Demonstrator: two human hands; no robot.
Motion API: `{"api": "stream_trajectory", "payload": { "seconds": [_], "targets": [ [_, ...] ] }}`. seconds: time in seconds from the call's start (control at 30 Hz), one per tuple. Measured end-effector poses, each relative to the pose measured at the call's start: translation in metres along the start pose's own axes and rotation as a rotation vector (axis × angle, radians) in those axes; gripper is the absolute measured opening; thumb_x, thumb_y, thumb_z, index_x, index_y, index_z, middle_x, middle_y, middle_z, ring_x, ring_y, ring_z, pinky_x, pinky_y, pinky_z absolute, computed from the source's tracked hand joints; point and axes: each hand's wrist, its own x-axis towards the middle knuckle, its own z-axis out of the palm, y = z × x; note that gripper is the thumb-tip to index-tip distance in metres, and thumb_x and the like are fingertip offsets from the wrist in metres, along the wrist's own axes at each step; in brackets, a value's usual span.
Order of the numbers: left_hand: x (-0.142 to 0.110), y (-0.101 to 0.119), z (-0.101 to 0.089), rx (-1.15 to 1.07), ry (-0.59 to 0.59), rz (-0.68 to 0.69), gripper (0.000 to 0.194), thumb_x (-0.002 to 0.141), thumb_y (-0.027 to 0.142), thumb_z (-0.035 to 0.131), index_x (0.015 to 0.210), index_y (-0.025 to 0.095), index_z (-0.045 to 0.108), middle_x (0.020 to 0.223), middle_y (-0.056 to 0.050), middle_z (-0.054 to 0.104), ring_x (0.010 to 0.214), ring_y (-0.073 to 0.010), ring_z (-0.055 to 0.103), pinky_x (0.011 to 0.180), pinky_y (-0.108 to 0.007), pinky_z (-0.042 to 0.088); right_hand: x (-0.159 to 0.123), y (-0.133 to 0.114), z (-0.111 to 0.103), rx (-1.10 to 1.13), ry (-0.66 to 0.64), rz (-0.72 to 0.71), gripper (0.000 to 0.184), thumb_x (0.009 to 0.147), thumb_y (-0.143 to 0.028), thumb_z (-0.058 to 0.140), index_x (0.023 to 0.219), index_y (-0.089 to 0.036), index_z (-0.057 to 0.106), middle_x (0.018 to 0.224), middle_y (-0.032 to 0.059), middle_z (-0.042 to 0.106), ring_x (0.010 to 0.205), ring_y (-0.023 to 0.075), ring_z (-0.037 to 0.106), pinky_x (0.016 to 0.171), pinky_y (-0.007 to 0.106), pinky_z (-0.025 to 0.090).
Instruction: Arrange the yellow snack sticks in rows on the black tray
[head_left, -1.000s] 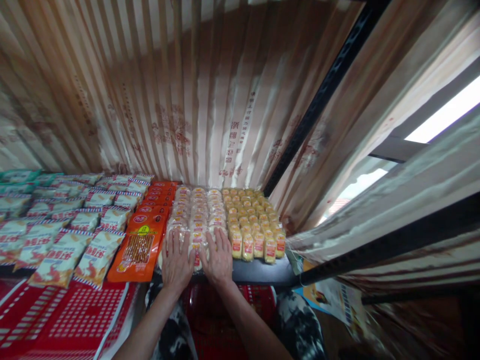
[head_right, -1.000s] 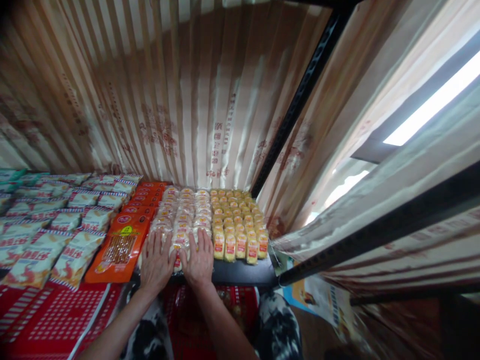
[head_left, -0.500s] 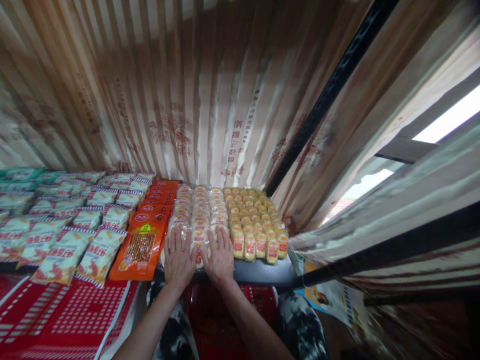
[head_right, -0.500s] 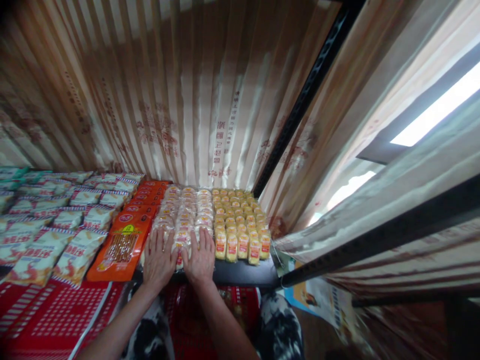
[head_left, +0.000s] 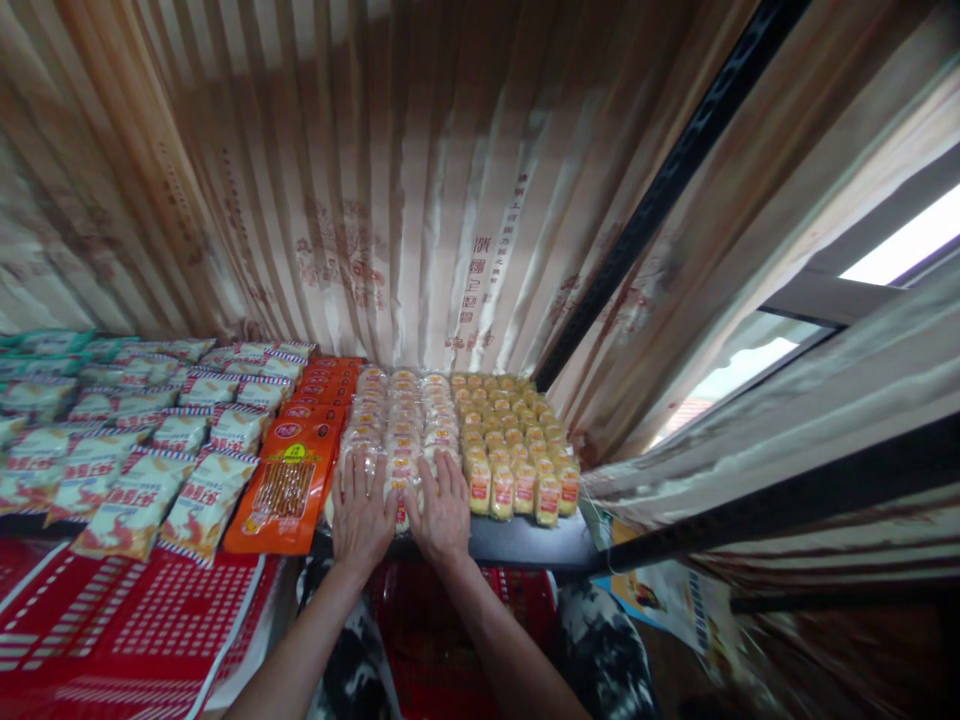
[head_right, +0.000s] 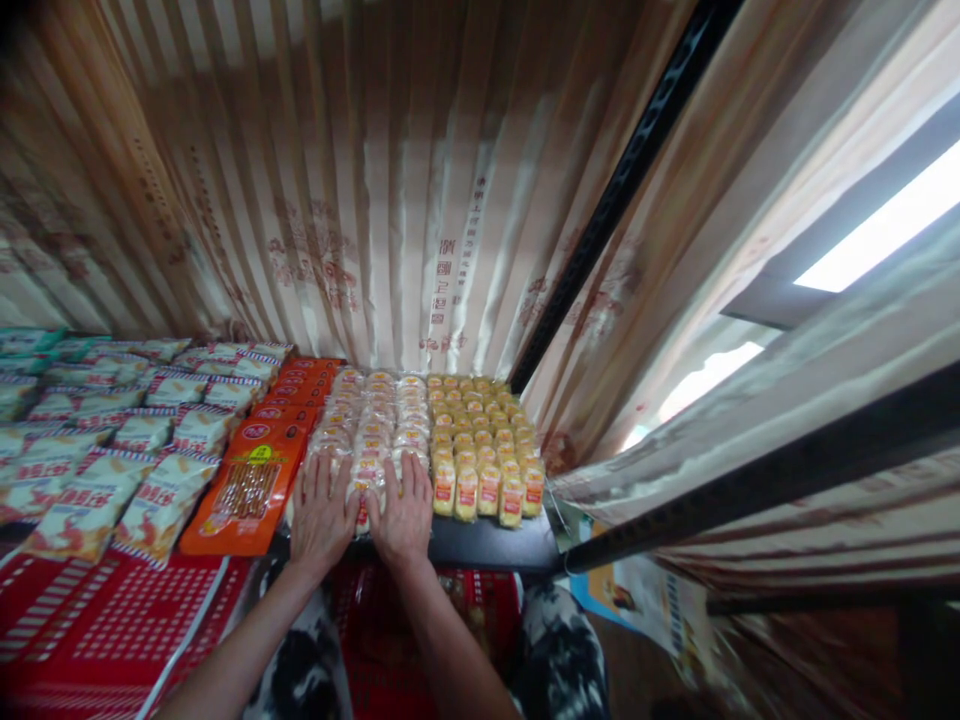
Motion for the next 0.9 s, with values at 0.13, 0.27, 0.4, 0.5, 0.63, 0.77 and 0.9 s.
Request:
{"api": "stream_trajectory", "payload": {
  "seconds": [0.13, 0.27, 0.4, 0.5, 0.63, 0.77, 0.9],
  "targets": [
    [-0.001, 0.000, -0.001, 0.004, 0.021, 0.013, 0.055, 0.084, 0.036, 0.044, 0.133, 0.010, 0.039, 0.144, -0.019, 0.031, 0.137, -0.0306, 0.016, 0.108, -0.052, 0.022, 0.000, 0.000, 0.000, 0.004, 0.007, -0.001, 0.048, 0.083, -0.036, 0.052, 0.127, -0.016, 0.048, 0.137, 0.0153, 0.041, 0.129, 0.0298, 0.030, 0.101, 0.048, 0.030],
    [-0.003, -0.001, -0.003, 0.025, 0.059, 0.008, 0.057, 0.084, 0.038, 0.045, 0.132, 0.008, 0.040, 0.142, -0.021, 0.032, 0.137, -0.0306, 0.015, 0.108, -0.051, 0.023, -0.001, 0.000, 0.000, 0.001, 0.002, -0.004, 0.048, 0.083, -0.035, 0.052, 0.127, -0.017, 0.048, 0.137, 0.0152, 0.041, 0.129, 0.0299, 0.030, 0.101, 0.047, 0.030],
    [-0.004, 0.000, -0.006, 0.039, 0.080, -0.023, 0.056, 0.083, 0.040, 0.045, 0.130, 0.011, 0.042, 0.143, -0.019, 0.032, 0.137, -0.0309, 0.014, 0.108, -0.053, 0.021, -0.001, 0.000, 0.000, -0.001, 0.002, 0.001, 0.048, 0.083, -0.035, 0.052, 0.127, -0.017, 0.048, 0.137, 0.0143, 0.041, 0.129, 0.0298, 0.030, 0.100, 0.047, 0.030],
    [-0.003, 0.002, -0.007, 0.029, 0.090, -0.069, 0.055, 0.083, 0.039, 0.045, 0.131, 0.013, 0.041, 0.145, -0.017, 0.029, 0.138, -0.0320, 0.012, 0.107, -0.056, 0.020, -0.001, 0.000, 0.000, 0.000, 0.006, 0.007, 0.047, 0.083, -0.036, 0.052, 0.126, -0.017, 0.049, 0.137, 0.0149, 0.041, 0.129, 0.0297, 0.031, 0.101, 0.047, 0.030],
    [-0.002, 0.002, -0.003, 0.009, 0.087, -0.096, 0.054, 0.083, 0.035, 0.044, 0.132, 0.012, 0.040, 0.147, -0.018, 0.023, 0.137, -0.0326, 0.012, 0.107, -0.057, 0.020, -0.001, -0.001, -0.001, 0.012, 0.023, 0.012, 0.047, 0.083, -0.037, 0.052, 0.125, -0.017, 0.049, 0.136, 0.0147, 0.042, 0.129, 0.0290, 0.031, 0.101, 0.047, 0.030],
    [-0.002, 0.002, 0.002, 0.009, 0.088, -0.139, 0.052, 0.084, 0.033, 0.042, 0.132, 0.010, 0.040, 0.147, -0.020, 0.022, 0.137, -0.0327, 0.013, 0.107, -0.057, 0.020, 0.000, -0.001, -0.001, 0.019, 0.016, 0.026, 0.047, 0.083, -0.038, 0.051, 0.126, -0.018, 0.049, 0.137, 0.0145, 0.042, 0.129, 0.0289, 0.031, 0.100, 0.046, 0.030],
    [-0.002, 0.003, 0.004, -0.007, 0.097, -0.152, 0.052, 0.084, 0.032, 0.042, 0.132, 0.010, 0.039, 0.146, -0.020, 0.024, 0.137, -0.0323, 0.014, 0.106, -0.056, 0.021, 0.000, -0.001, -0.001, 0.016, 0.004, 0.014, 0.048, 0.083, -0.037, 0.051, 0.127, -0.017, 0.048, 0.137, 0.0150, 0.041, 0.129, 0.0294, 0.030, 0.101, 0.048, 0.030]
  ]
}}
